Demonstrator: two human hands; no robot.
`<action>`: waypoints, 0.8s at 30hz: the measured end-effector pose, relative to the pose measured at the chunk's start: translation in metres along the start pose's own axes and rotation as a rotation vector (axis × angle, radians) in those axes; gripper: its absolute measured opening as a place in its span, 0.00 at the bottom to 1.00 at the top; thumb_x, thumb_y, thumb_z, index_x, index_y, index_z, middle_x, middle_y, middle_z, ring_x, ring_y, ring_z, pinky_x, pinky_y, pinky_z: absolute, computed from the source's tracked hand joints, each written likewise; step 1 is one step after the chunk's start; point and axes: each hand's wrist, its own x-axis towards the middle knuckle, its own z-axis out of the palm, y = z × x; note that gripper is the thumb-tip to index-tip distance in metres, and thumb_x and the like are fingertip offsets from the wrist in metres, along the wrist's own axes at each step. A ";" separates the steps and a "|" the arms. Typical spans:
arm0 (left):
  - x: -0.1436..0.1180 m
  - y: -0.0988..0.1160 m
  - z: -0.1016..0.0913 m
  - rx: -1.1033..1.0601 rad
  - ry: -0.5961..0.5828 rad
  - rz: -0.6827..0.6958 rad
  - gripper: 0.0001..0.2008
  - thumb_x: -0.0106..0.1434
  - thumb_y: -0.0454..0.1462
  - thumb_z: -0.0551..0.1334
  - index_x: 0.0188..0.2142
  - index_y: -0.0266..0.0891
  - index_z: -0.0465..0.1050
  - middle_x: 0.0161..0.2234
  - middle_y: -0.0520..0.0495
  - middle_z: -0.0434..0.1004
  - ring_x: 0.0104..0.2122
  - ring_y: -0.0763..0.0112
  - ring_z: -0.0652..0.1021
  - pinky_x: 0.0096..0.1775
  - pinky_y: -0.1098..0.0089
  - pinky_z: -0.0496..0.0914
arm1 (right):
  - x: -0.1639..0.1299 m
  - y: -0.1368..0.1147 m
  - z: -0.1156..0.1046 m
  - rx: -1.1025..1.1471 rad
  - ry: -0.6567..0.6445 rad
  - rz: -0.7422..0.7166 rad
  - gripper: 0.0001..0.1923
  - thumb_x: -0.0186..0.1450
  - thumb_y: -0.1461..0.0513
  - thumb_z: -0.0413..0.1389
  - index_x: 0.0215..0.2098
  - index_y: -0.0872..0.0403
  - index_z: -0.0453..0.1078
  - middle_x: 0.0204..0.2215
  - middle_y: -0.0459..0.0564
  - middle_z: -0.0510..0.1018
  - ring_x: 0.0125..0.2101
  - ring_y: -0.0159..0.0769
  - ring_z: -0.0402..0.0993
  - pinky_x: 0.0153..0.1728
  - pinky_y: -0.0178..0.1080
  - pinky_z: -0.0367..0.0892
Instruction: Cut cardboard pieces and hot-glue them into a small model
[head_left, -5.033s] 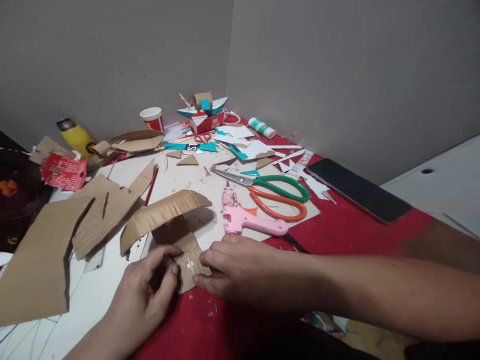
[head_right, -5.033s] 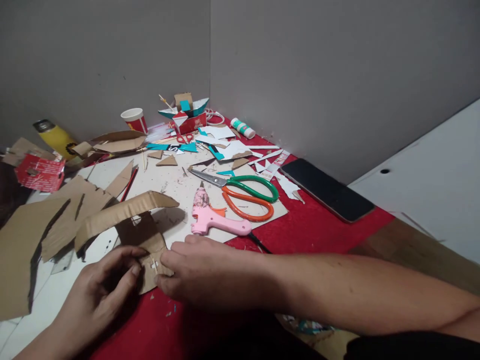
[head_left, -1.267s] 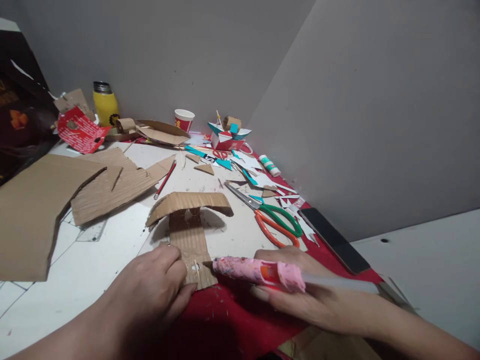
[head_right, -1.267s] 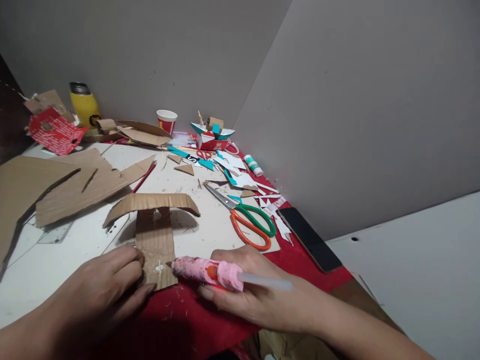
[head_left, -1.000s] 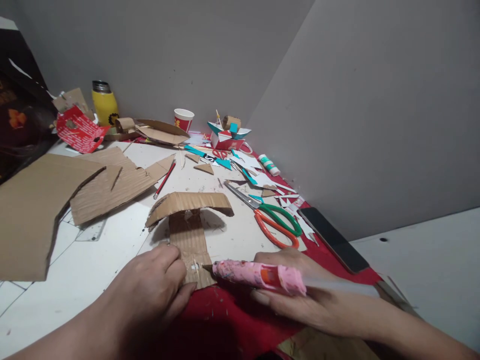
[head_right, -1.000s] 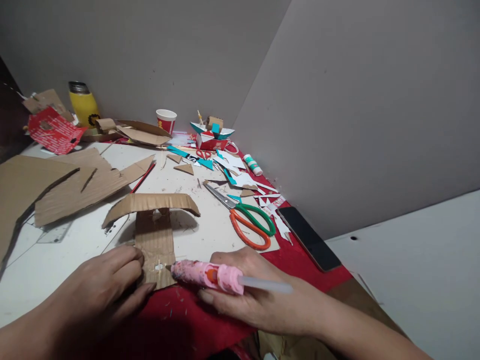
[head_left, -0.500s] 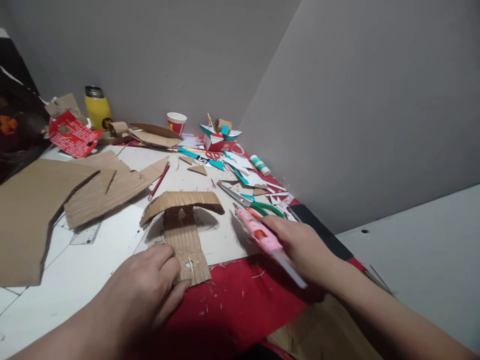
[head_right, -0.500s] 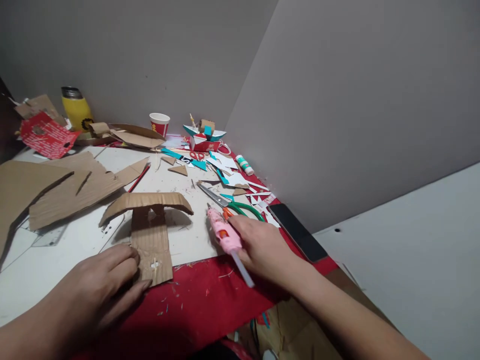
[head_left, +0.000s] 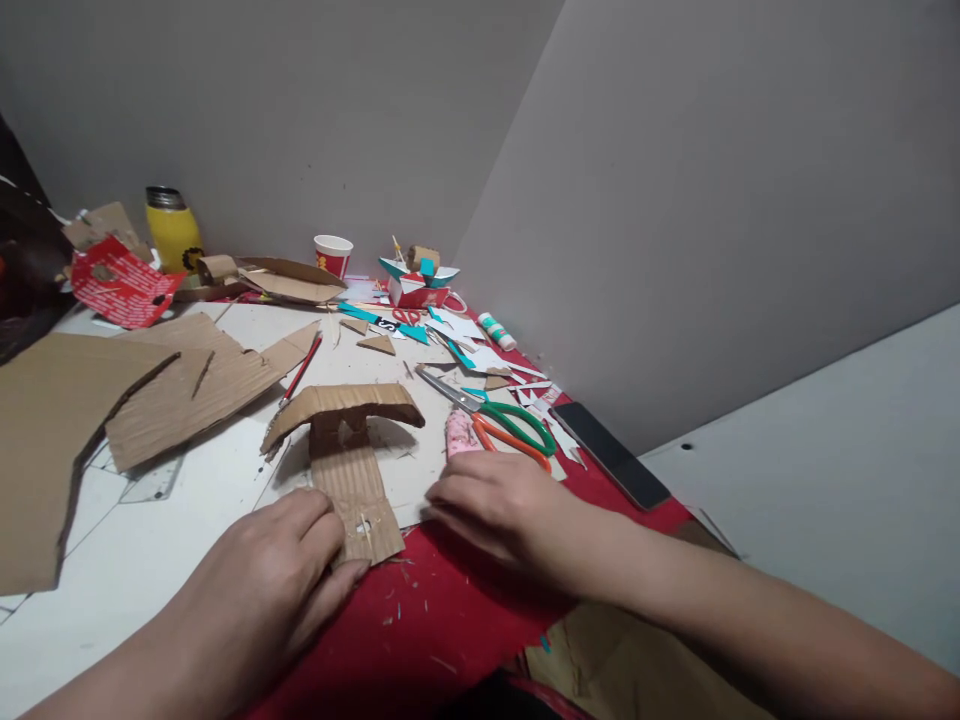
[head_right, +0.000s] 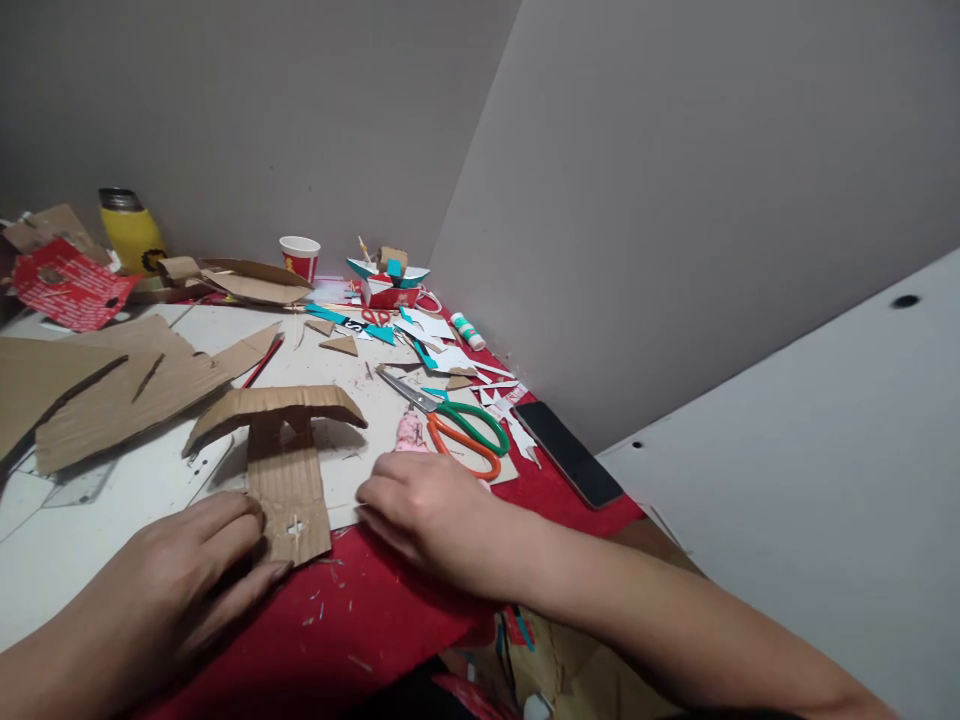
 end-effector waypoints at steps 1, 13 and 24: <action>0.000 0.000 0.000 0.006 -0.001 -0.002 0.10 0.67 0.36 0.52 0.29 0.40 0.64 0.29 0.47 0.68 0.29 0.65 0.72 0.30 0.64 0.67 | 0.008 -0.002 0.004 -0.036 -0.054 -0.012 0.12 0.69 0.65 0.47 0.32 0.58 0.71 0.28 0.51 0.72 0.27 0.32 0.65 0.27 0.35 0.60; 0.003 0.001 0.001 0.038 0.058 0.024 0.10 0.65 0.36 0.54 0.27 0.39 0.64 0.27 0.47 0.67 0.26 0.65 0.71 0.27 0.65 0.66 | 0.049 -0.013 -0.006 -0.264 -0.378 -0.166 0.08 0.66 0.70 0.51 0.31 0.59 0.70 0.25 0.49 0.73 0.25 0.32 0.68 0.27 0.36 0.58; 0.002 0.002 0.000 0.003 0.024 -0.003 0.10 0.66 0.37 0.53 0.28 0.39 0.66 0.29 0.46 0.69 0.28 0.63 0.72 0.30 0.63 0.68 | 0.035 -0.004 -0.006 -0.322 -0.452 -0.034 0.09 0.63 0.72 0.51 0.29 0.59 0.71 0.26 0.51 0.74 0.23 0.33 0.67 0.32 0.39 0.61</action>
